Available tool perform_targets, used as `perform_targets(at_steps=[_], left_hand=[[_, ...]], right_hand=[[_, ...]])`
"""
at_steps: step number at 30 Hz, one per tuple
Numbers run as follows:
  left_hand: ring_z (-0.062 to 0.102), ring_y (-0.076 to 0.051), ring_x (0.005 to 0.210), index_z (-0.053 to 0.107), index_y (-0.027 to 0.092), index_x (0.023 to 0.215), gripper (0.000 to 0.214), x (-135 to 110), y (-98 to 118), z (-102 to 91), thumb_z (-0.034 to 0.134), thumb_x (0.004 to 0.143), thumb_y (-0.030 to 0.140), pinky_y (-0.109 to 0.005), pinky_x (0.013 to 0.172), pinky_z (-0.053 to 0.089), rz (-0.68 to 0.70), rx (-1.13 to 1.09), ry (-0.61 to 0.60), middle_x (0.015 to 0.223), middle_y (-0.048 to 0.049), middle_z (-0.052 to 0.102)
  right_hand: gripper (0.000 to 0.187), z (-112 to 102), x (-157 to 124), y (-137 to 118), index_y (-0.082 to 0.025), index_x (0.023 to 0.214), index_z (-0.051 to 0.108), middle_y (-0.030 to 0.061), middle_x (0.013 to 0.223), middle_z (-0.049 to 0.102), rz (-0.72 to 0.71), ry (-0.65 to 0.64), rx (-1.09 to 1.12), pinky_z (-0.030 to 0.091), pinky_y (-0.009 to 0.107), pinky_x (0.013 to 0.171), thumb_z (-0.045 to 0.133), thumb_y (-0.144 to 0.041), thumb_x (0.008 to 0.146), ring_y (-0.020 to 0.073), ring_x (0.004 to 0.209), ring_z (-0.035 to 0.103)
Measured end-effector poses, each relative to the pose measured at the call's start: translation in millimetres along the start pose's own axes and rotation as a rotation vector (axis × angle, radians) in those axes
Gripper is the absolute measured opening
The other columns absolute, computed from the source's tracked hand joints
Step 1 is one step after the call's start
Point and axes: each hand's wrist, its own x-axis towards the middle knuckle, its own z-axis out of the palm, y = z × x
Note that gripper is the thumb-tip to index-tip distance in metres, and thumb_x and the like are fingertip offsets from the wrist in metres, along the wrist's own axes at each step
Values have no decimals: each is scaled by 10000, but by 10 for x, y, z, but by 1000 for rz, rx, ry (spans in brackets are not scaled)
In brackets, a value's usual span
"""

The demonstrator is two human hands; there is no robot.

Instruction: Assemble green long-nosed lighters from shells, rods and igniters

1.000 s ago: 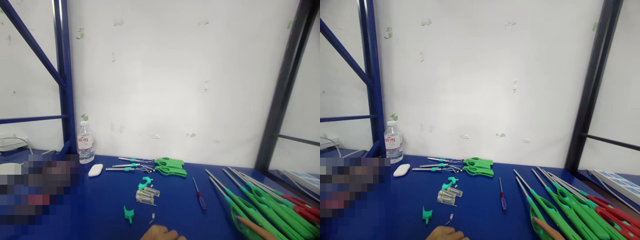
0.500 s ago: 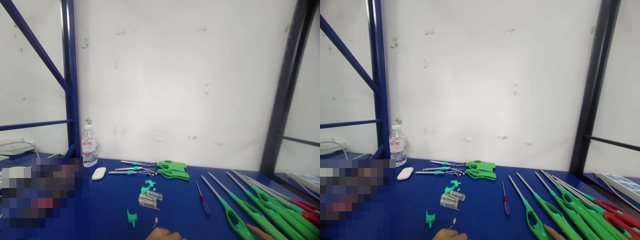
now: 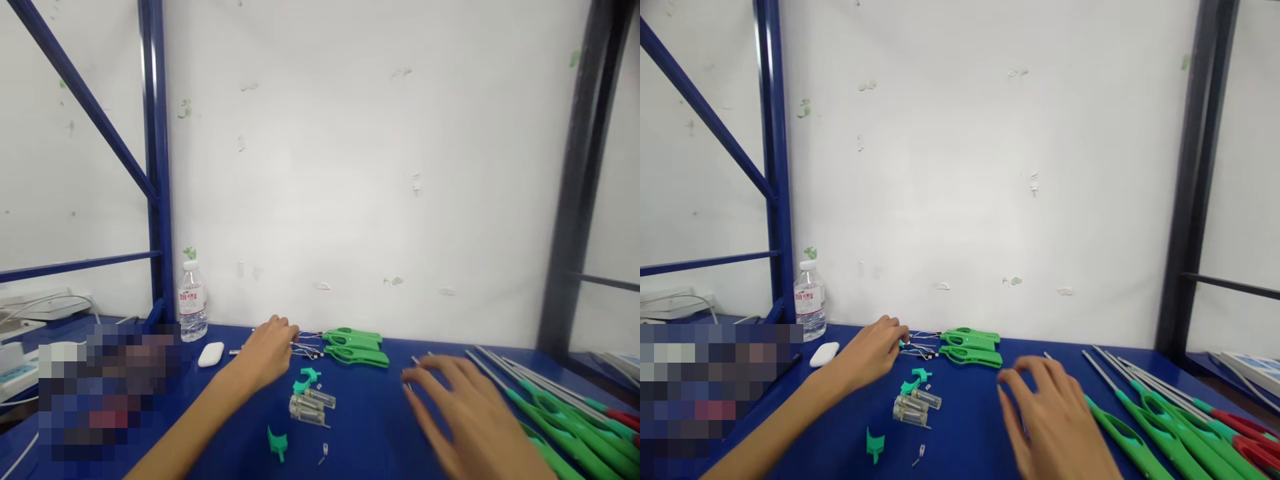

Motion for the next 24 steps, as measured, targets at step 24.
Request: perform_targets(at_steps=[24], left_hand=[[705, -281, 1152, 651, 186, 1374, 363, -18, -724, 515, 709, 1065, 368, -490, 960, 624, -116, 3, -222, 1378, -117, 666]], right_hand=[[242, 557, 389, -34, -199, 1248, 711, 86, 1299, 720, -16, -443, -32, 610, 471, 974, 699, -352, 1061, 243, 1119, 718]])
